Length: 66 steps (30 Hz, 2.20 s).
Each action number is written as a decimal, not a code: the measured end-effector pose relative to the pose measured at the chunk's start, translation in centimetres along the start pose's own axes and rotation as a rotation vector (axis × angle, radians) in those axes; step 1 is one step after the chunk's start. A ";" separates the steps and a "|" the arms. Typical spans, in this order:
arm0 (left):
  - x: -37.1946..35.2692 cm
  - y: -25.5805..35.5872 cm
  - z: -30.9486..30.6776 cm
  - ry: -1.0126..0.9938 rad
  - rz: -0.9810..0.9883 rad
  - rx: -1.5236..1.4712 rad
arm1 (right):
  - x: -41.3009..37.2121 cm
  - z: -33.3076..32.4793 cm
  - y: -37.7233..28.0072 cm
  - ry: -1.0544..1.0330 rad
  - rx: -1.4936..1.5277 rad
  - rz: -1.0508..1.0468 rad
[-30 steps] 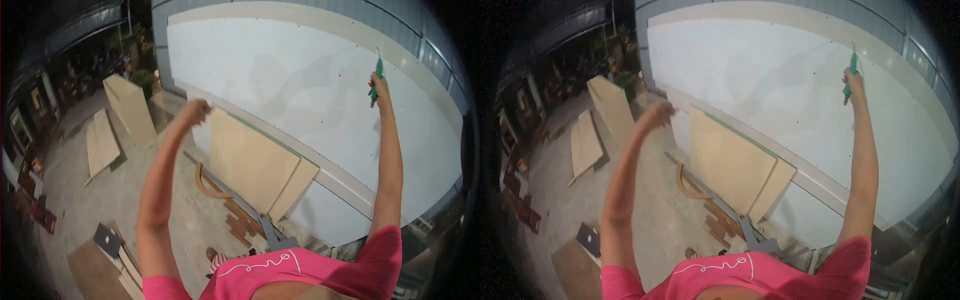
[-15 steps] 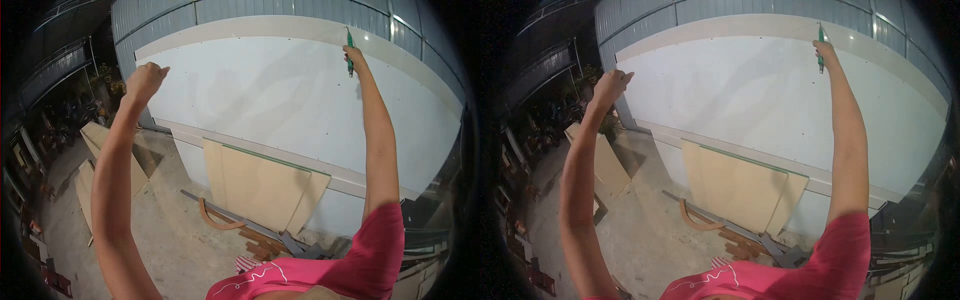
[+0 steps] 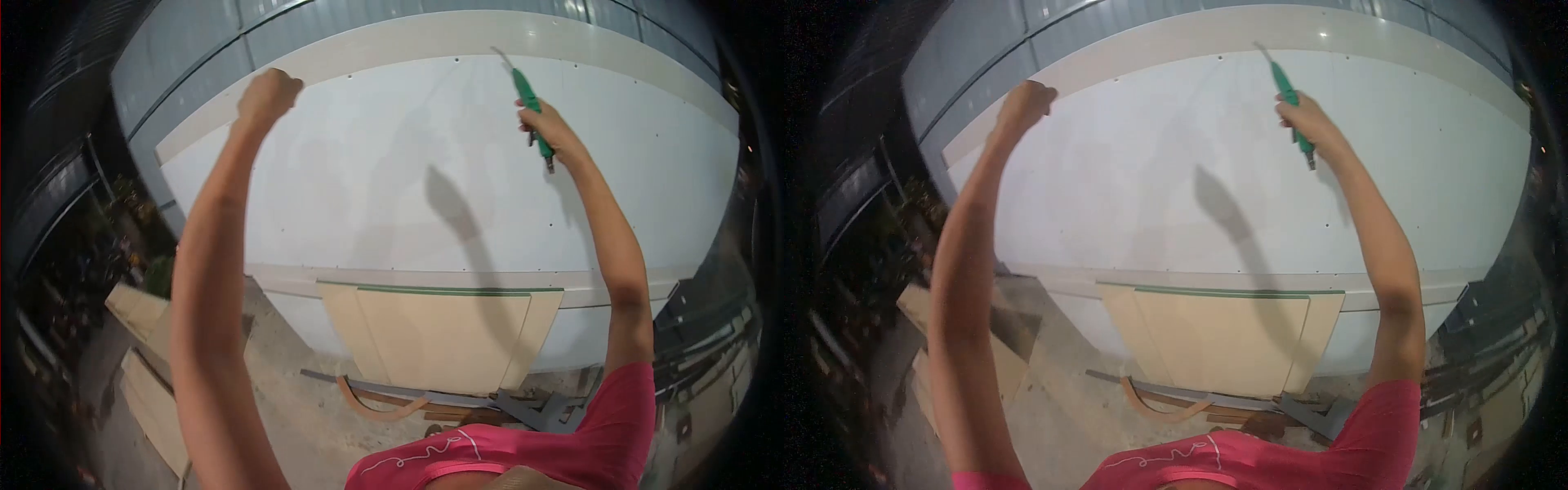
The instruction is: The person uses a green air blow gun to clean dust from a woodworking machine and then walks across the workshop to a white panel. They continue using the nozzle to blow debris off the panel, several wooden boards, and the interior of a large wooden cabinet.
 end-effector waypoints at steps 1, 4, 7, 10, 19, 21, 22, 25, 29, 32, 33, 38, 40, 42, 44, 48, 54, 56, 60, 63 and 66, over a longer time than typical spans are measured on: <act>-0.4 2.5 0.9 -0.046 -0.094 -0.143 | -0.4 1.2 0.1 -0.017 0.034 0.029; 1.2 5.9 6.6 -0.107 -0.011 -0.205 | 0.2 3.5 0.2 -0.022 0.060 0.089; 1.8 7.8 11.6 -0.116 0.111 -0.334 | 1.0 5.3 0.7 -0.011 0.047 0.131; 0.2 11.2 15.1 -0.303 0.082 -0.944 | 1.4 6.5 -0.3 -0.001 0.059 0.102; -7.4 23.5 20.0 -0.314 0.433 -1.409 | 1.0 12.1 -0.4 0.105 0.265 0.173; -7.9 22.3 18.9 -0.485 0.397 -1.628 | 1.1 12.5 -0.3 0.134 0.261 0.155; -8.2 21.4 18.2 -0.663 0.344 -1.833 | 1.2 13.1 -0.5 0.153 0.265 0.137; -8.3 19.0 17.0 -0.575 0.518 -1.928 | 0.7 16.1 -2.7 0.140 0.136 0.110; -9.0 13.4 18.6 -0.327 0.387 -1.837 | 1.5 22.5 -4.4 0.077 0.082 0.082; -9.3 8.8 20.5 -0.120 0.335 -1.708 | 2.9 27.7 -4.9 -0.023 0.068 0.010; -9.4 7.3 20.2 -0.160 0.278 -1.699 | 3.3 29.2 -5.0 -0.016 0.039 -0.005; -8.2 2.9 21.1 -0.169 0.270 -1.680 | 4.5 33.7 -5.7 -0.019 0.165 0.099; -7.9 1.9 21.9 -0.104 0.285 -1.669 | 4.9 34.5 -5.4 0.022 0.137 0.102; -7.9 0.9 22.1 -0.133 0.314 -1.591 | 5.2 35.5 -5.0 0.030 0.131 0.095; -7.8 -0.4 21.6 -0.186 0.319 -1.618 | 5.3 36.7 -4.9 0.030 0.132 0.090; -8.0 -3.2 21.7 -0.126 0.339 -1.528 | 5.1 39.8 -7.2 0.021 -0.023 0.063; -8.5 -10.3 21.5 0.077 0.164 -1.468 | 5.9 47.1 -10.2 -0.132 -0.130 -0.078; -8.4 -12.5 21.5 0.068 0.108 -1.491 | 6.4 49.5 -10.3 -0.198 -0.121 -0.056; -8.4 -16.0 21.7 -0.026 0.051 -1.532 | 7.0 53.0 -10.9 -0.249 -0.099 -0.056; -8.4 -17.8 22.6 -0.139 0.001 -1.573 | 7.5 54.6 -10.3 -0.210 -0.019 0.001; -8.1 -19.2 23.9 -0.181 0.030 -1.525 | 7.7 55.7 -9.8 -0.176 0.002 0.040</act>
Point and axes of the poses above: each hand's wrist, its own x-axis towards the middle knuckle, its own z-axis out of the palm, y = z × x, the point moved 5 cm from there along x, towards the middle knuckle
